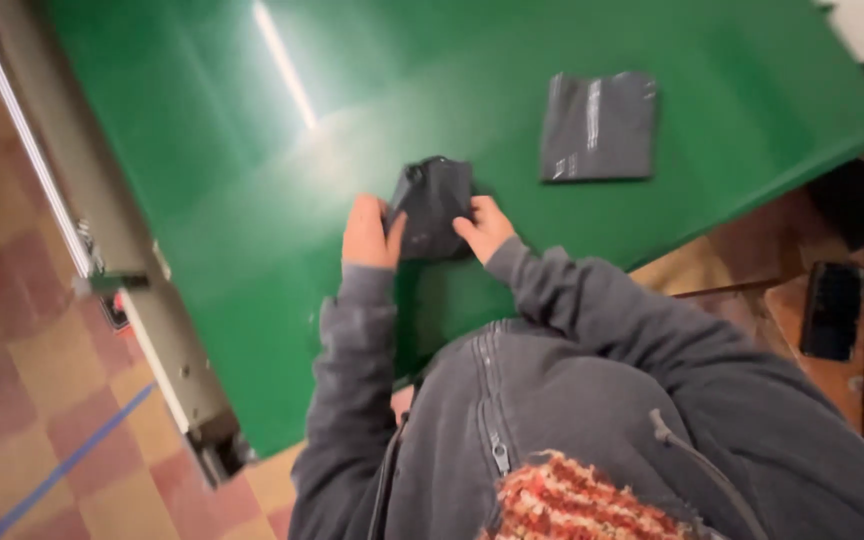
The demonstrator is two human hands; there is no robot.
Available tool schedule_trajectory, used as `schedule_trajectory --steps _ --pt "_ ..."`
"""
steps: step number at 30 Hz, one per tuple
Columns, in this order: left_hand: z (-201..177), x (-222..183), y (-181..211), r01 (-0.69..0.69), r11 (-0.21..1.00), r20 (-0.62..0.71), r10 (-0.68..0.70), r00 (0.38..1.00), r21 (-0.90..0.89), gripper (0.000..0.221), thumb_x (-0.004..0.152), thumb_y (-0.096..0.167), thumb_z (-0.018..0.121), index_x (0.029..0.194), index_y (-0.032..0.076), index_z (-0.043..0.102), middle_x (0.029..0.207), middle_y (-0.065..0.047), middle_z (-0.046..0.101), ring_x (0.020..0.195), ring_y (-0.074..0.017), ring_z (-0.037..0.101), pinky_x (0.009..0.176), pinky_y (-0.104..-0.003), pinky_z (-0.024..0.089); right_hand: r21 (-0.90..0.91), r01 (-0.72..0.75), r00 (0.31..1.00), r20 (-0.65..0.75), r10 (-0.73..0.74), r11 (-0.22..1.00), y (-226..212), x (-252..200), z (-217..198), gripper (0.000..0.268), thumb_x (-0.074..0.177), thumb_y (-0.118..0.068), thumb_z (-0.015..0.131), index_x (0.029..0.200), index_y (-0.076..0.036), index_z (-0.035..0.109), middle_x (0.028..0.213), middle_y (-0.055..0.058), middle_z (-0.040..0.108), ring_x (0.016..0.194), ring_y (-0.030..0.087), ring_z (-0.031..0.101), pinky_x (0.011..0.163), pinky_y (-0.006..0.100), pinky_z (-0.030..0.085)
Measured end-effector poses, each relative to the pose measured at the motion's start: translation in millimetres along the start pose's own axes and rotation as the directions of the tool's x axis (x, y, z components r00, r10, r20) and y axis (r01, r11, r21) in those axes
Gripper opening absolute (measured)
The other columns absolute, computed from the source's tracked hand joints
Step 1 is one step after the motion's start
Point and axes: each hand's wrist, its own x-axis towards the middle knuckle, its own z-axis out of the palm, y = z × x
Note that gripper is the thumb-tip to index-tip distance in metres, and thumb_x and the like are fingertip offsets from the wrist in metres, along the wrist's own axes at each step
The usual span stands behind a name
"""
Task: Folding plastic bags from a conveyor belt and organizing them into a crate.
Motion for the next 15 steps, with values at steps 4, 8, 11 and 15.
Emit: schedule_trajectory --steps 4,8,11,15 --pt "50 46 110 0.065 0.955 0.076 -0.045 0.996 -0.288 0.034 0.096 0.031 0.072 0.1 0.003 0.054 0.088 -0.021 0.059 0.077 -0.0417 0.059 0.071 -0.047 0.052 -0.336 -0.041 0.933 -0.35 -0.084 0.941 -117 11 -90 0.052 0.099 -0.014 0.07 0.141 0.001 0.044 0.124 0.02 0.064 0.112 0.028 0.063 0.098 0.04 0.053" --pt "161 91 159 0.183 0.94 0.031 -0.182 0.983 -0.289 0.043 0.096 0.04 0.074 0.107 0.006 0.05 0.09 -0.018 0.065 0.083 -0.0441 0.064 0.072 -0.051 0.052 -0.65 0.103 0.85 -0.336 -0.406 0.753 -169 32 -174 0.056 0.102 -0.013 0.07 0.149 -0.005 0.042 0.131 0.021 0.069 0.116 0.035 0.072 0.101 0.044 0.057" --pt "216 115 181 0.245 0.957 0.092 -0.233 0.968 -0.156 0.055 0.087 0.045 0.076 0.11 0.003 0.049 0.101 -0.02 0.063 0.082 -0.046 0.065 0.07 -0.053 0.053 -0.779 -0.119 0.894 -0.354 -0.275 0.615 -156 49 -222 0.062 0.1 -0.02 0.068 0.152 -0.008 0.038 0.119 0.022 0.07 0.104 0.04 0.07 0.091 0.047 0.056" --pt "239 115 190 0.337 0.907 0.174 -0.385 0.906 0.253 0.067 0.078 0.055 0.079 0.107 0.002 0.049 0.111 -0.02 0.057 0.091 -0.0452 0.063 0.072 -0.055 0.054 -0.803 -0.312 0.936 -0.35 0.021 0.508 -156 41 -231 0.074 0.099 -0.026 0.065 0.162 -0.012 0.029 0.115 0.024 0.07 0.101 0.043 0.067 0.09 0.051 0.053"
